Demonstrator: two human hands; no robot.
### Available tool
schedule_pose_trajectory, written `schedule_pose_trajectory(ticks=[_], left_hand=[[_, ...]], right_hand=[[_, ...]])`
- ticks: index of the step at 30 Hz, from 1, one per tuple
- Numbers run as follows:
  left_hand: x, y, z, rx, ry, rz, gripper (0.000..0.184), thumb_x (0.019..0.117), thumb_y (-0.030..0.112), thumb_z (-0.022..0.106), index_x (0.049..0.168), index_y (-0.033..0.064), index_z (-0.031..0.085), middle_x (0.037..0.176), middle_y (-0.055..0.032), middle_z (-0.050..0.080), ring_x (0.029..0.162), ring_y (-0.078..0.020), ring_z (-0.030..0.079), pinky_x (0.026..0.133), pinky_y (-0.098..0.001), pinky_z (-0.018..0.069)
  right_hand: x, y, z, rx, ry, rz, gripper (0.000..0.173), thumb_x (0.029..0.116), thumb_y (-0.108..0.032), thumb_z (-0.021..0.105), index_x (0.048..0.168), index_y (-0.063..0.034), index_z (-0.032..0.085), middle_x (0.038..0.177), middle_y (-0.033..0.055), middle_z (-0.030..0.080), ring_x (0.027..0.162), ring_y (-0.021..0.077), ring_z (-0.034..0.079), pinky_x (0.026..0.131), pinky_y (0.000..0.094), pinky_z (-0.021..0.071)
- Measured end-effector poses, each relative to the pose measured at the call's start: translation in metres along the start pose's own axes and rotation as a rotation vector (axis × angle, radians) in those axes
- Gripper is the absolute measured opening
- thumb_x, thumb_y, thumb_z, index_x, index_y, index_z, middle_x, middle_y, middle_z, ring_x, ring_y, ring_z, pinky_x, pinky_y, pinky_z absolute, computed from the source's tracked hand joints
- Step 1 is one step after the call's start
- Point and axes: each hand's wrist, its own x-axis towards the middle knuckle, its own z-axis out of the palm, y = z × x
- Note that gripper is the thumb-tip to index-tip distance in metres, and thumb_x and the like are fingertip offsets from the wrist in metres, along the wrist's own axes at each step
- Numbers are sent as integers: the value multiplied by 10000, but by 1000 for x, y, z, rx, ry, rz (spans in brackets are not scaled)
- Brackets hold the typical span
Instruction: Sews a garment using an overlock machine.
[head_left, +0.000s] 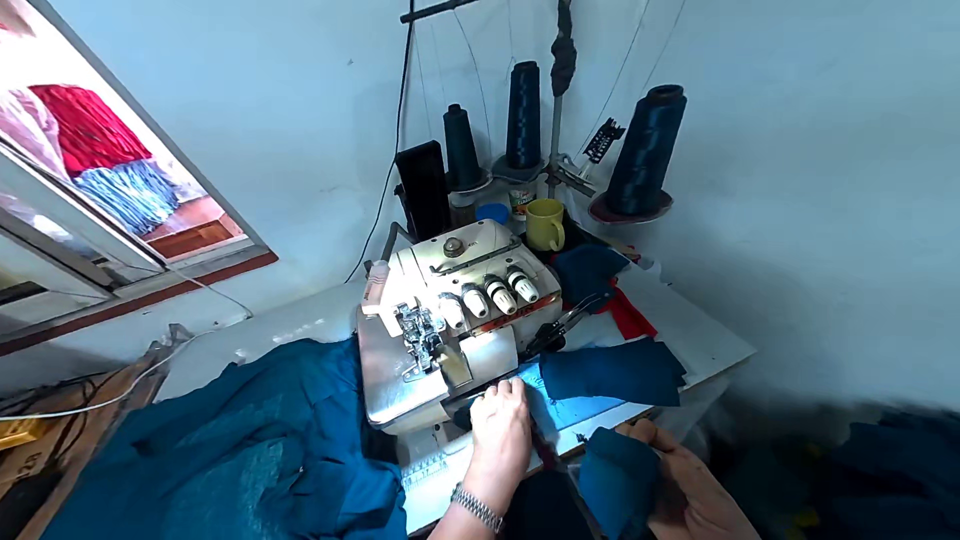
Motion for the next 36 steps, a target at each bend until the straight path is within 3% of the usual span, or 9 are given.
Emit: schedule_pose_trajectory(ticks=[2, 7, 17, 22, 27, 30, 32, 33, 36], left_hand=[[7, 4, 2, 32, -66, -43, 326, 1035, 80, 436, 1304, 32, 614, 1176, -167, 687, 1059, -337, 684, 854, -470, 544], [-19, -24, 34, -69, 682, -23, 121, 914, 51, 604, 957, 11, 709, 778, -98, 719, 623, -227, 718, 519, -386, 579], [-70, -50, 23, 151, 437, -253, 140, 893, 80, 657, 966, 9, 753, 738, -138, 712, 580, -305, 704, 490, -462, 549], [-61, -63, 35, -14, 637, 81, 243, 921, 152, 597, 1039, 64, 790, 927, -111, 737, 799, -282, 727, 660, -410, 603], [-47, -50, 13, 75, 51, 15, 718, 963, 658, 492, 1167, 3, 704, 1058, -159, 751, 1078, -347, 702, 1061, -545, 433], [-45, -35, -19, -2, -339, -96, 628, 1064, 445, 466, 1525, 19, 428, 1491, -237, 500, 1358, -410, 501, 1142, -542, 353], [-62, -36, -19, -122, -102, -86, 453, 1012, 122, 547, 1456, 29, 535, 1449, -243, 535, 1294, -425, 549, 1049, -520, 464], [-72, -40, -9, -175, 188, -37, 333, 935, 32, 609, 1258, 5, 681, 1230, -237, 660, 1104, -414, 656, 898, -507, 559], [-99, -52, -6, -577, 550, 125, 210, 999, 164, 555, 967, 26, 710, 859, -68, 673, 750, -151, 662, 664, -297, 574]], right_hand=[[-2, -5, -1, -27, 5, 4, 206, 1031, -185, 520, 1026, -184, 726, 975, -27, 700, 902, 51, 673, 797, 238, 582], [-7, -10, -9, -51, 54, 11, 218, 1030, -188, 515, 1032, -185, 733, 971, -30, 712, 903, 51, 678, 804, 235, 579], [1, 6, 1, 5, 17, 56, 202, 1028, -184, 525, 1008, -166, 725, 957, -25, 701, 895, 53, 676, 801, 233, 580], [-2, 16, 13, -32, -2, 118, 193, 1023, -191, 530, 990, -179, 720, 944, -33, 685, 871, 44, 661, 779, 225, 573], [-5, 25, 31, -4, -45, 171, 189, 1027, -163, 524, 1004, -154, 711, 959, -13, 690, 881, 52, 668, 785, 230, 577], [-3, 25, 52, -36, 97, 217, 270, 1010, -53, 405, 962, -102, 666, 884, 2, 702, 821, 60, 684, 750, 232, 583], [1, 22, 69, -59, 216, 274, 315, 1002, -6, 311, 943, -69, 614, 841, 5, 695, 796, 65, 686, 747, 231, 578], [3, 26, 71, -43, 220, 276, 301, 1011, -12, 313, 957, -62, 604, 854, 17, 690, 814, 77, 686, 772, 245, 583], [5, 46, 71, 21, 157, 228, 244, 1022, -53, 384, 1010, -52, 627, 909, 51, 703, 875, 115, 700, 842, 297, 592]])
